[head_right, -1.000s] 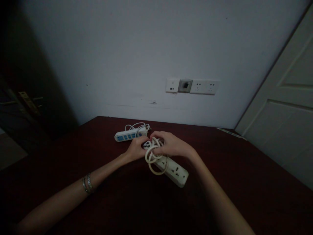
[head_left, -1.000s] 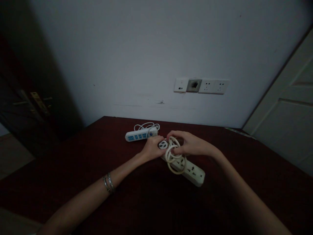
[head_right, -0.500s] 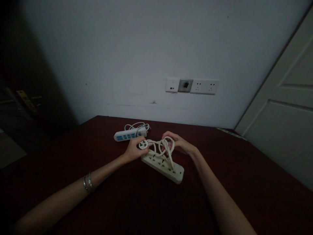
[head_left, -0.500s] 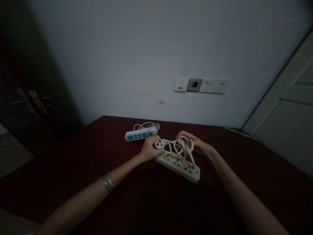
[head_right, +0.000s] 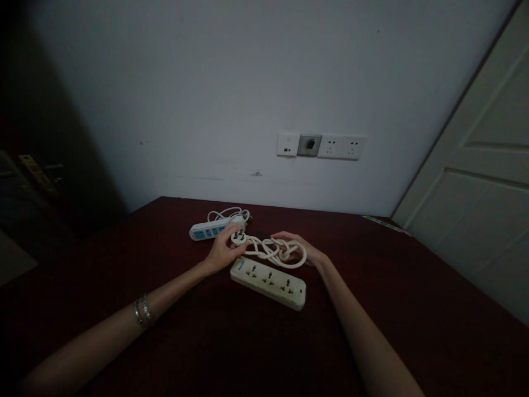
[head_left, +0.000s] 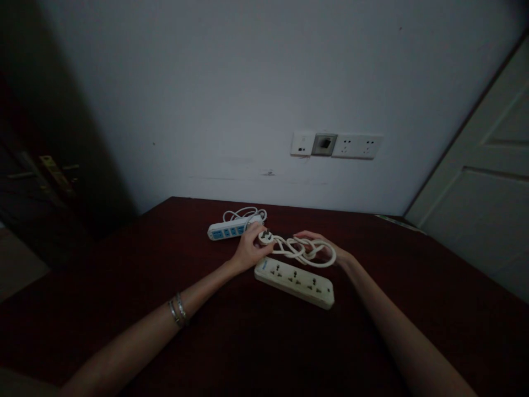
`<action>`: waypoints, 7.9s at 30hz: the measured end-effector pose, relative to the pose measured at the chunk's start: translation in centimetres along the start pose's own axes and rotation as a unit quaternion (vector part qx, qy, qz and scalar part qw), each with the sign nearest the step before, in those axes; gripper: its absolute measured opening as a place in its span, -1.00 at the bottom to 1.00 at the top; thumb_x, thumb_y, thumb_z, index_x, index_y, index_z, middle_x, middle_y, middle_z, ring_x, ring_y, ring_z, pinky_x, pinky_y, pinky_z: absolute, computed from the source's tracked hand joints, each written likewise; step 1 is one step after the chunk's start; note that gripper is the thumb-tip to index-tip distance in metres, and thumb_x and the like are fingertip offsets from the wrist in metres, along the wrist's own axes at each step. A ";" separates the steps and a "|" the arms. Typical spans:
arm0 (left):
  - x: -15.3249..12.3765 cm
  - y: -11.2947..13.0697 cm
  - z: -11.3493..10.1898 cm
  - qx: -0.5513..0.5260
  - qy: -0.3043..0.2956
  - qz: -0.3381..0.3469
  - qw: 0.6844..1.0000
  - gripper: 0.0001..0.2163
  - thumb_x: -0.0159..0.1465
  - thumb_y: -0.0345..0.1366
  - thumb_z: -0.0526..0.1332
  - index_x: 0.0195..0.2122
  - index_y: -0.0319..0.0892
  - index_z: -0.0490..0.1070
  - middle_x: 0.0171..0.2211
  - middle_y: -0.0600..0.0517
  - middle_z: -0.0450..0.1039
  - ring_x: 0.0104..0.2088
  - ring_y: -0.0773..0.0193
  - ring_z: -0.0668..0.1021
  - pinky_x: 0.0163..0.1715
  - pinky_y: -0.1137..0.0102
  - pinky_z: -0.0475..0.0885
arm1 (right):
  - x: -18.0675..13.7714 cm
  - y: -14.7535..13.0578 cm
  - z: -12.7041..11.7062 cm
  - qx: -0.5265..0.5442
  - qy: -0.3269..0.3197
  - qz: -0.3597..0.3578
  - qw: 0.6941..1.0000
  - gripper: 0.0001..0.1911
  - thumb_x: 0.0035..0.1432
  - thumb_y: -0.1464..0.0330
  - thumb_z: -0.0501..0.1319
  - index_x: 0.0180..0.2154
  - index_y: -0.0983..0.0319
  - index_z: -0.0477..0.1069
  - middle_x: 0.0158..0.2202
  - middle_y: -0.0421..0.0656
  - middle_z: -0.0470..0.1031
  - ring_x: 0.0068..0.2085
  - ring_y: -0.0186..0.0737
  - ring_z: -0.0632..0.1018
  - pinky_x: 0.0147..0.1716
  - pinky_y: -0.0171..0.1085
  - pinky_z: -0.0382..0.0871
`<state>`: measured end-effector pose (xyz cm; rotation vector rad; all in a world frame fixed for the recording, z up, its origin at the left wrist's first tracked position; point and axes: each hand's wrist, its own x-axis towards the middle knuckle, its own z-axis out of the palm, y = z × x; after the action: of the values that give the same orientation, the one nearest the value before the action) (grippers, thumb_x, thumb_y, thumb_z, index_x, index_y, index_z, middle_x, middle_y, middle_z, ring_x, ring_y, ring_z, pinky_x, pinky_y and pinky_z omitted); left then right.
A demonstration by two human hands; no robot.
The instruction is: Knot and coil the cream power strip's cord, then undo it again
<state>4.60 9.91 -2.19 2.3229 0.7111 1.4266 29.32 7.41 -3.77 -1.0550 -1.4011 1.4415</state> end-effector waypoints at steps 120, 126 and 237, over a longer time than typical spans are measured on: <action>1.5 0.1 -1.7 -0.529 -0.171 -0.291 0.779 -0.45 -0.13 -0.39 0.40 -0.09 -0.14 0.26 -0.09 -0.06 0.34 -0.15 0.22 0.44 -0.16 0.33 0.35 | -1.1 -12.0 2.4 -0.328 0.214 -0.097 0.915 -0.57 -0.12 0.04 0.23 -0.35 0.27 0.41 -0.38 -0.07 0.48 -0.40 -0.20 0.45 -0.42 -0.26 0.30; 1.1 -1.2 -1.1 -0.435 -0.117 -0.269 0.851 -0.39 -0.18 -0.33 0.43 -0.09 -0.10 0.22 -0.13 -0.01 0.30 -0.15 0.21 0.41 -0.14 0.31 0.31 | -0.4 -11.5 3.4 -0.204 0.230 -0.094 0.947 -0.59 -0.26 0.16 0.31 -0.33 0.24 0.36 -0.40 -0.14 0.44 -0.40 -0.24 0.44 -0.45 -0.29 0.29; -0.8 0.7 0.1 -0.217 0.048 -0.125 0.967 -0.66 0.02 -0.35 0.31 -0.15 -0.14 0.34 -0.14 -0.05 0.38 -0.10 0.09 0.40 -0.04 0.24 0.22 | -1.6 -11.7 3.5 -0.380 0.190 -0.232 0.875 -0.73 -0.07 0.26 0.27 -0.46 0.19 0.17 -0.49 -0.27 0.26 -0.46 -0.33 0.30 -0.48 -0.32 0.17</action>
<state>4.61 8.86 -2.44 1.7771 0.6170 1.4179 26.58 5.02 8.04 -1.2576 -1.7954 0.2784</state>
